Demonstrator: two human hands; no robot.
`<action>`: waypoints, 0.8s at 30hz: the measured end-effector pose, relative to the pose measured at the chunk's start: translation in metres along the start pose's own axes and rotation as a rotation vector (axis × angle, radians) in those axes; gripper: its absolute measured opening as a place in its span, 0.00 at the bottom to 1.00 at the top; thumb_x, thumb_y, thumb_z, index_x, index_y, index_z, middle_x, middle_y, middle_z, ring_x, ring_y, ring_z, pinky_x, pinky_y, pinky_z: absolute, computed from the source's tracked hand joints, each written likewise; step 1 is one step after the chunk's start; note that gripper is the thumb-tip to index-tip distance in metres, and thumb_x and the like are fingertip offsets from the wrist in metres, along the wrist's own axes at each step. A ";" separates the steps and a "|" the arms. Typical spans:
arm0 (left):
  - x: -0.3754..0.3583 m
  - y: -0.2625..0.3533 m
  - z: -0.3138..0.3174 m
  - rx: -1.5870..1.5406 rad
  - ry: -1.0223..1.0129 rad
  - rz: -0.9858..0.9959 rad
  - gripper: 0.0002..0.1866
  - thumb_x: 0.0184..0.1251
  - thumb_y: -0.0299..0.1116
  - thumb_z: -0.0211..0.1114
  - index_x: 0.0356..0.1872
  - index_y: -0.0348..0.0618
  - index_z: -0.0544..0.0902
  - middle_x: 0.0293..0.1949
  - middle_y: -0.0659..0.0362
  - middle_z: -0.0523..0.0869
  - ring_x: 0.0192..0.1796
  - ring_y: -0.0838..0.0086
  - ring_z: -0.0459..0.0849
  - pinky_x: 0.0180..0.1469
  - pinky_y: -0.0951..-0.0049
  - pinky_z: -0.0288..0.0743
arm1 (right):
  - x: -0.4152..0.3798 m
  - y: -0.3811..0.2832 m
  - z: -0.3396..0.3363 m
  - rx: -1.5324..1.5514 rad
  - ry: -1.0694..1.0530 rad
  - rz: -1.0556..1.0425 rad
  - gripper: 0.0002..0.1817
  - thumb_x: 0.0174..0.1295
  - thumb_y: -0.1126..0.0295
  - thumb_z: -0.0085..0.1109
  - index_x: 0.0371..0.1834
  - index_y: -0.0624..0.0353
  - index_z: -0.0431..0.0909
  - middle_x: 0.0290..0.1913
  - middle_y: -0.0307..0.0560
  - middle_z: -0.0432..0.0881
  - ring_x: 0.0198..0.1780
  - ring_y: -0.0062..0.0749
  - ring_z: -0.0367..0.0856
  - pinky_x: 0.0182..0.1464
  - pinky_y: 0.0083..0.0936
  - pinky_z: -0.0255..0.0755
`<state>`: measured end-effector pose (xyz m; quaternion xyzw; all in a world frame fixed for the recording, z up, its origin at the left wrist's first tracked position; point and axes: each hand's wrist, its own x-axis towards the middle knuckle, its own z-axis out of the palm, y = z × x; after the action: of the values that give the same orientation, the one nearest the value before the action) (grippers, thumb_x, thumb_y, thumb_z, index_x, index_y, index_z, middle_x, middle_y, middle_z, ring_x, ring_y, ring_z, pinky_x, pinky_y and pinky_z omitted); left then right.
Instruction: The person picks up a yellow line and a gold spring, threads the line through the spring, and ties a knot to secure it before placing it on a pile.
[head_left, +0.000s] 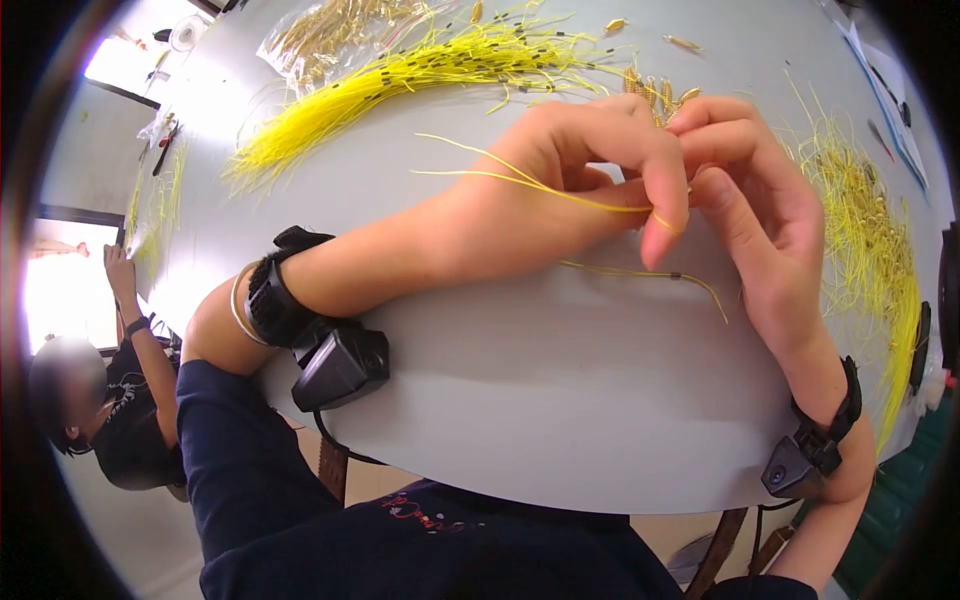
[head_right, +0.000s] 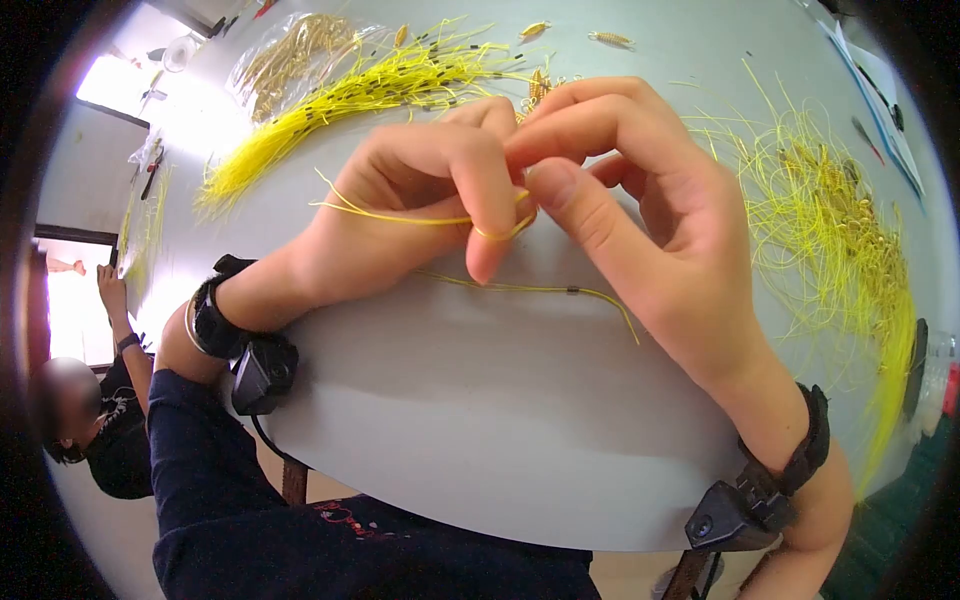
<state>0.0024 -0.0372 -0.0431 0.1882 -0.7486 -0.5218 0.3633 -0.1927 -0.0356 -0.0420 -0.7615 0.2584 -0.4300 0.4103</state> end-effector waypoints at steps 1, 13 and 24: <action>-0.001 0.001 0.002 -0.071 0.064 -0.017 0.10 0.63 0.19 0.57 0.24 0.46 0.76 0.31 0.66 0.73 0.36 0.81 0.71 0.43 0.80 0.67 | 0.000 0.001 0.000 -0.001 -0.001 0.001 0.11 0.67 0.68 0.49 0.46 0.63 0.74 0.48 0.40 0.72 0.46 0.21 0.73 0.48 0.17 0.65; 0.001 0.006 0.004 -0.223 0.279 -0.250 0.08 0.66 0.30 0.61 0.33 0.48 0.69 0.37 0.68 0.71 0.32 0.88 0.69 0.32 0.87 0.63 | -0.001 0.001 -0.006 0.266 -0.091 0.134 0.08 0.68 0.64 0.45 0.42 0.57 0.69 0.40 0.37 0.66 0.41 0.21 0.66 0.43 0.20 0.62; 0.000 0.003 0.009 -0.100 0.127 -0.278 0.15 0.59 0.28 0.66 0.42 0.36 0.69 0.25 0.59 0.79 0.26 0.78 0.80 0.26 0.80 0.73 | -0.003 0.011 -0.016 0.754 0.364 0.277 0.09 0.71 0.64 0.39 0.40 0.57 0.66 0.41 0.40 0.70 0.45 0.29 0.69 0.52 0.26 0.62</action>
<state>-0.0043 -0.0306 -0.0422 0.3042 -0.6638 -0.5907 0.3433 -0.2085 -0.0452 -0.0480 -0.4287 0.2514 -0.5621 0.6611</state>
